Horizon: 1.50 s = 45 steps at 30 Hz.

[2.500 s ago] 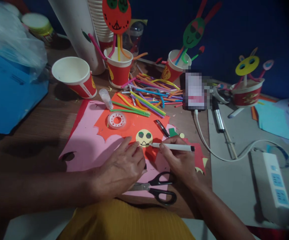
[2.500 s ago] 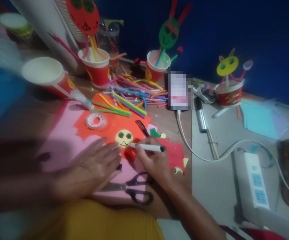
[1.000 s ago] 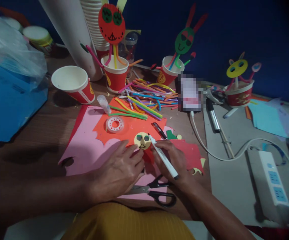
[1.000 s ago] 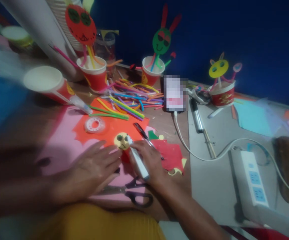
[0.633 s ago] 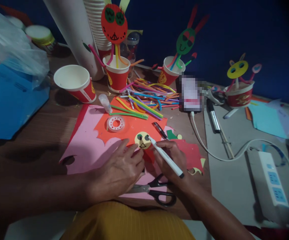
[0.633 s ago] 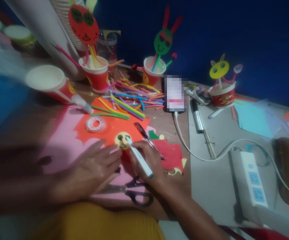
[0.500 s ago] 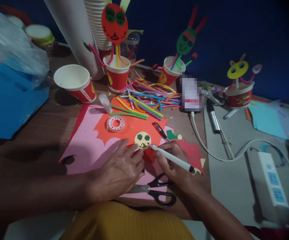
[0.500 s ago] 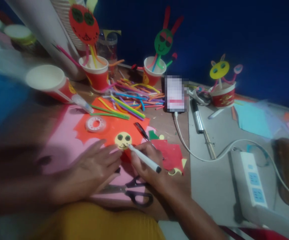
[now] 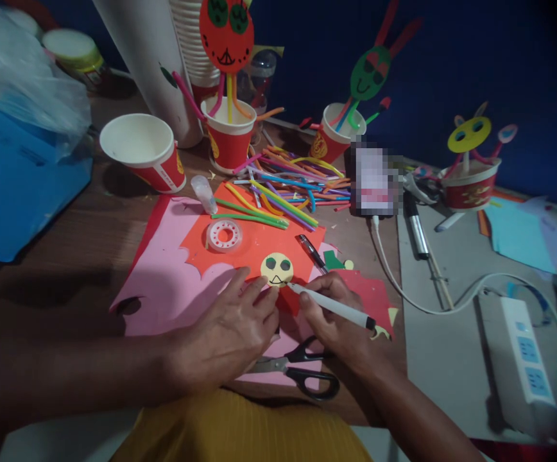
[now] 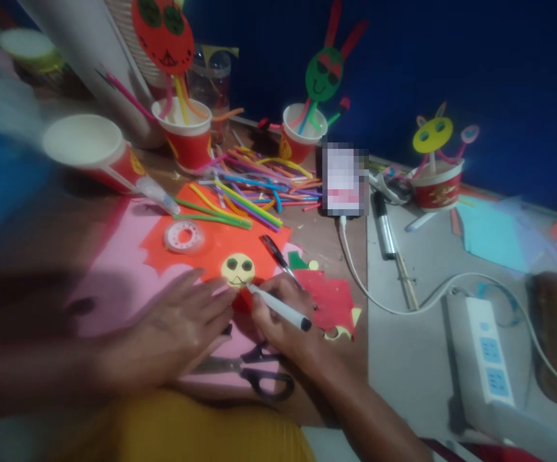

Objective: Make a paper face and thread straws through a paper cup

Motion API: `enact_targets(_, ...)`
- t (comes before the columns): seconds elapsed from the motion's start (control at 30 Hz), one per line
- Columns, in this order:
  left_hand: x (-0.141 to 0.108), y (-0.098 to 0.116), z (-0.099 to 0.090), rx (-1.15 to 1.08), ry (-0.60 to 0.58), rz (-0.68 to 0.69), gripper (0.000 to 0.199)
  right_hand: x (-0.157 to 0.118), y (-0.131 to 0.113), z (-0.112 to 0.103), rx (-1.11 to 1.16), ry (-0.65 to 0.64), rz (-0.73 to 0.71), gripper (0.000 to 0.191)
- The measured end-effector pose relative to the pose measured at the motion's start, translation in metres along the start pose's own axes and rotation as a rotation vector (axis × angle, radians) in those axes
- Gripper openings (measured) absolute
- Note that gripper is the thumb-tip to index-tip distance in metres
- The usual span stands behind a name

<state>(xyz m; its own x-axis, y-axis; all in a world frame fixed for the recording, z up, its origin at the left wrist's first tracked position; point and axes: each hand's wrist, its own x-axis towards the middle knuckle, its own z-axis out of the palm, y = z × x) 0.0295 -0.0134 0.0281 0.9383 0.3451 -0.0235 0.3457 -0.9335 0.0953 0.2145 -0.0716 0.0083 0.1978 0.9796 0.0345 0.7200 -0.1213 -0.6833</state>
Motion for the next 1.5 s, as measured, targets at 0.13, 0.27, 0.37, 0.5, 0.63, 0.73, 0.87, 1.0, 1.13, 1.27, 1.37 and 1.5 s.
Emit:
enact_targets(0.13, -0.0001, 0.0011, -0.0005, 0.008, 0.004, -0.003, 0.024, 0.0009, 0.0031, 0.0023, -0.014, 0.015, -0.065, 0.013)
enact_targets(0.27, -0.0006, 0.0020, 0.0006, 0.012, 0.008, -0.008, 0.023, 0.0018, 0.0051, 0.0044, -0.021, 0.033, -0.102, 0.010)
enact_targets(0.37, -0.0005, 0.0016, 0.0006, 0.015, 0.008, 0.001, 0.024, 0.0022, 0.0056, 0.0056, -0.037, 0.040, -0.109, 0.010)
enact_targets(0.5, 0.0003, 0.0017, -0.0007, 0.012, -0.001, -0.001, 0.024, 0.0020, 0.0061, 0.0071, -0.058, 0.047, -0.121, 0.012)
enact_targets(0.63, -0.0001, 0.0025, -0.0010, 0.004, 0.002, -0.005, 0.024, 0.0014, 0.0063, 0.0080, -0.049, 0.051, -0.125, 0.011)
enact_targets(0.73, -0.0007, 0.0023, -0.0006, -0.001, -0.020, -0.005, 0.024, 0.0008, 0.0071, 0.0078, -0.043, 0.032, -0.136, 0.012)
enact_targets(0.87, 0.0001, 0.0010, -0.0012, 0.000, -0.031, 0.000, 0.024, 0.0003, 0.0080, 0.0072, -0.052, 0.027, -0.143, 0.011)
enact_targets(1.0, 0.0018, -0.0001, -0.0037, -0.023, -0.051, 0.011, 0.022, 0.0005, 0.0062, 0.0078, -0.040, 0.021, -0.127, 0.010)
enact_targets(1.13, 0.0012, 0.0005, -0.0037, -0.028, -0.044, 0.008, 0.022, 0.0005, 0.0038, 0.0073, -0.008, -0.002, -0.083, 0.012)
enact_targets(1.27, -0.0001, 0.0019, -0.0019, -0.021, -0.032, -0.002, 0.024, 0.0010, 0.0044, 0.0044, 0.116, -0.007, 0.022, 0.011)
enact_targets(1.37, -0.0004, 0.0021, -0.0018, -0.016, -0.035, -0.001, 0.024, 0.0023, 0.0053, 0.0018, 0.191, 0.008, 0.070, 0.010)
enact_targets(1.5, -0.0007, 0.0018, -0.0011, -0.007, -0.009, -0.005, 0.023, 0.0039, 0.0056, -0.0003, 0.162, -0.019, 0.067, 0.012)
